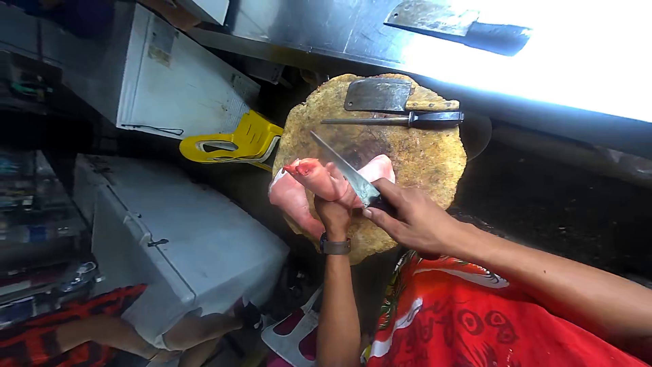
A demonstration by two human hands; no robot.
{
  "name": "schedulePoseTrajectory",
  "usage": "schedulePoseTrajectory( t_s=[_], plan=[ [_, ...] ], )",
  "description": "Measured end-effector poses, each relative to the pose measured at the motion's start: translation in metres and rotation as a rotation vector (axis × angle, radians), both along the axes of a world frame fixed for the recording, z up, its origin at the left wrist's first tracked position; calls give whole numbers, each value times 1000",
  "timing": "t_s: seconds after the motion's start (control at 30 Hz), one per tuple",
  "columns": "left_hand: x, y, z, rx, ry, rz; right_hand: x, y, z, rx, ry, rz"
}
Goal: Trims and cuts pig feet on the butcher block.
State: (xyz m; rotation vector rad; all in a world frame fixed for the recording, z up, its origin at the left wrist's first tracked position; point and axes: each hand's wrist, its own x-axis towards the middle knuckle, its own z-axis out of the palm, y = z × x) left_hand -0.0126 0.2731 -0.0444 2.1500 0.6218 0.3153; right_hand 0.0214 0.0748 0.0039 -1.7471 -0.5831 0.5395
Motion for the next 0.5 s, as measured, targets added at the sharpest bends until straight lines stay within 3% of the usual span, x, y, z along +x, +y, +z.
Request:
schedulePoseTrajectory(
  t_s=[0.33,0.4,0.5],
  plan=[
    [1,-11,1,-46,-45,65,10,14,3,-343,-167,107],
    [0,-15,1,-67,-39,78,13,9,6,-223,70,186],
    [-6,-17,-2,-427,-170,74,22,-5,8,340,796,358]
  ],
)
